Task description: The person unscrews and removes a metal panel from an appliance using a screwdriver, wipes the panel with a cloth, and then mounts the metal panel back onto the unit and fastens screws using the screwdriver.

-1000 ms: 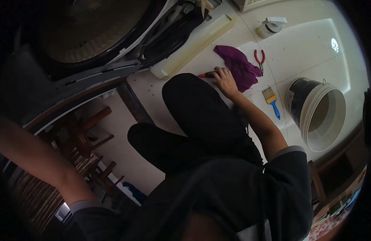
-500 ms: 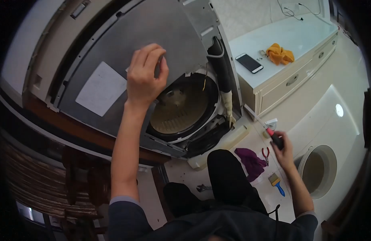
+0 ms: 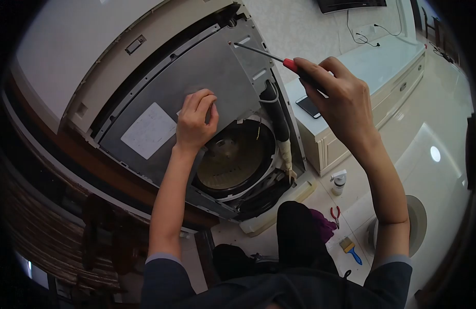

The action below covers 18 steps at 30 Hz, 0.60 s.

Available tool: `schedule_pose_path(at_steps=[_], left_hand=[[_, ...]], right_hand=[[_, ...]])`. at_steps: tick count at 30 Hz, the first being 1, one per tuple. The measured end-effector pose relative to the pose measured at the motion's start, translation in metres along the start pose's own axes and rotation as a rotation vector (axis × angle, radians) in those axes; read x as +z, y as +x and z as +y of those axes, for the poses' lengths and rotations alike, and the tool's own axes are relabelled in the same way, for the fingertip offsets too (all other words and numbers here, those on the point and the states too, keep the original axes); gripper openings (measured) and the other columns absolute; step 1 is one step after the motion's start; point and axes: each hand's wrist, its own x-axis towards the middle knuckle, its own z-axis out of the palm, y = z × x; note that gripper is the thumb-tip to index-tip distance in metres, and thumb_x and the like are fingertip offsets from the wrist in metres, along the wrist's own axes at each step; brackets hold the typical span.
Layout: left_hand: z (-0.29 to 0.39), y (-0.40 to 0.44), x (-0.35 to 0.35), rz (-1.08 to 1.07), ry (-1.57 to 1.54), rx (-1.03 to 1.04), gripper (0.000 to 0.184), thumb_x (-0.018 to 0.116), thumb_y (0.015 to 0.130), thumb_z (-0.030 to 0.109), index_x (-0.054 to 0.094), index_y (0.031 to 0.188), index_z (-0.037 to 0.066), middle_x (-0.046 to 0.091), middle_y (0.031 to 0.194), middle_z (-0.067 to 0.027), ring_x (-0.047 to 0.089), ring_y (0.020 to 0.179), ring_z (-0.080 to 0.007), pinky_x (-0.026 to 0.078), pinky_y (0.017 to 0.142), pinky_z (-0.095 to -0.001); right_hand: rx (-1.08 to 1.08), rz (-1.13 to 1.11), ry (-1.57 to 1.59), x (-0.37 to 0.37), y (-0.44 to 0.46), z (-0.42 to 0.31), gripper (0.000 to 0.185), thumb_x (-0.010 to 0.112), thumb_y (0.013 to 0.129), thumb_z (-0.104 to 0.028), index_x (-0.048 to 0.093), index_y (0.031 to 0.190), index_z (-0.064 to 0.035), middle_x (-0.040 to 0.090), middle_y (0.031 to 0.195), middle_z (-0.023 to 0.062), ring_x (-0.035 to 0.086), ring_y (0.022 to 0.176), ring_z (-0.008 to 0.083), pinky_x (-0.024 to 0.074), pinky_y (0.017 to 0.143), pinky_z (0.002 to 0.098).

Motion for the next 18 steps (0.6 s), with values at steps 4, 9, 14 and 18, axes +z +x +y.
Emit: schedule_pose_path(at_steps=[4,9,14,18], left_hand=[[0.001,0.001,0.000,0.005,0.000,-0.001,0.021,0.065,0.075,-0.005,0.062,0.094,0.003,0.061,0.100,-0.0078,0.061,0.087,-0.0267,0.052,0.075,-0.0349],[0.000,-0.001,-0.001,-0.022,-0.008,-0.024,0.020,0.064,0.077,-0.004,0.062,0.096,0.003,0.063,0.102,-0.0103,0.063,0.091,-0.0289,0.052,0.079,-0.0363],[0.000,-0.001,0.001,0.003,0.005,-0.008,0.022,0.065,0.074,-0.004,0.062,0.094,0.004,0.061,0.100,-0.0080,0.061,0.088,-0.0268,0.052,0.075,-0.0353],[0.000,-0.001,0.001,-0.008,0.004,-0.014,0.021,0.064,0.076,-0.004,0.062,0.095,0.003,0.062,0.101,-0.0094,0.062,0.089,-0.0279,0.052,0.077,-0.0357]], right_hand=[[-0.015,0.008,-0.011,0.008,0.006,-0.002,0.032,0.070,0.084,-0.010,0.068,0.115,-0.0186,0.061,0.082,0.0058,0.061,0.061,0.0230,0.0493,0.055,0.0344],[-0.015,0.024,-0.012,0.014,0.006,0.000,0.032,0.069,0.085,-0.011,0.068,0.115,-0.0189,0.060,0.082,0.0059,0.061,0.060,0.0232,0.0488,0.054,0.0350],[-0.013,0.022,0.023,0.017,0.006,0.002,0.032,0.069,0.085,-0.010,0.068,0.116,-0.0178,0.061,0.082,0.0068,0.062,0.061,0.0234,0.0494,0.055,0.0345],[-0.038,0.033,0.044,0.020,0.006,0.003,0.029,0.067,0.086,-0.014,0.067,0.115,-0.0156,0.060,0.082,0.0077,0.063,0.061,0.0239,0.0503,0.055,0.0348]])
